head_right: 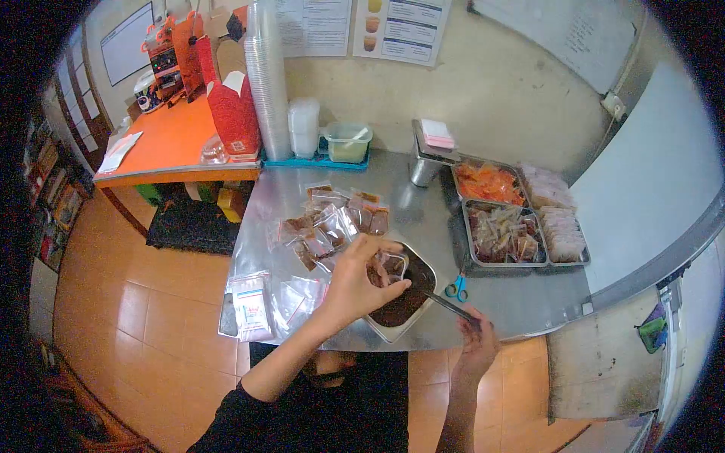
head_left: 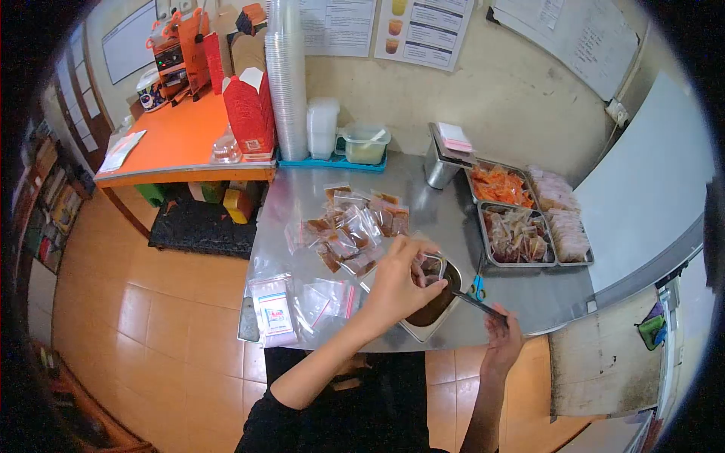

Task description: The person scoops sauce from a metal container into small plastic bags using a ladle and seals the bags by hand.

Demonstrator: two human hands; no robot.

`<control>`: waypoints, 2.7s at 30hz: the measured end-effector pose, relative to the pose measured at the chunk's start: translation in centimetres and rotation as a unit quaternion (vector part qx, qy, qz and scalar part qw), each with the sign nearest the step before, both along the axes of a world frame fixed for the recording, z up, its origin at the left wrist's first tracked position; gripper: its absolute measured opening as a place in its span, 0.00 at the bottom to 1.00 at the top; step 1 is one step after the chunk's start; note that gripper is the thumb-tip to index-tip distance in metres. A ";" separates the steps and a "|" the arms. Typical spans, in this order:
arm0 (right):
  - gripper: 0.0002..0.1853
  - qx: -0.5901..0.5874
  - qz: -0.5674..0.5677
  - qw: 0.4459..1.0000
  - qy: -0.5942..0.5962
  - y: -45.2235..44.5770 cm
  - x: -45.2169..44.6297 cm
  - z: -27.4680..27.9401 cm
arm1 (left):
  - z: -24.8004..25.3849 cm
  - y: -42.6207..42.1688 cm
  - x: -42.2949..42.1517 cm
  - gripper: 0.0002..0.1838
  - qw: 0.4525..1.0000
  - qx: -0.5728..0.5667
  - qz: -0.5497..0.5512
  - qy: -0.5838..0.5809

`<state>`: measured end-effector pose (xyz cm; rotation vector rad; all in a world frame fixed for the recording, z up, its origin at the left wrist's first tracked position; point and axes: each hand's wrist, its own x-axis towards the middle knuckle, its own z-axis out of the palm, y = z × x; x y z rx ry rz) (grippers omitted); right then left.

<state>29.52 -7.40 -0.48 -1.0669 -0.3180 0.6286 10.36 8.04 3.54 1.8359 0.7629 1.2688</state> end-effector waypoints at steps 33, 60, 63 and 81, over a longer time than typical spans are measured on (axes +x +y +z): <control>0.05 0.038 0.154 0.886 -0.435 6.0 -8.1 5.4 | 1.8 -3.1 -4.0 0.01 0.967 -0.226 -0.064 -0.100; 0.05 -0.058 0.301 0.756 -0.579 9.0 -18.0 -2.0 | 0.3 4.4 -5.0 0.28 0.995 0.037 0.052 -0.076; 0.04 0.007 0.212 0.789 -0.576 12.6 -21.2 -7.3 | -0.5 2.0 -8.5 0.22 0.992 -0.040 0.066 -0.100; 0.12 0.128 0.327 0.705 -0.616 11.2 -21.1 -2.5 | -7.9 -2.8 -18.1 0.14 0.864 -0.449 -0.012 -0.228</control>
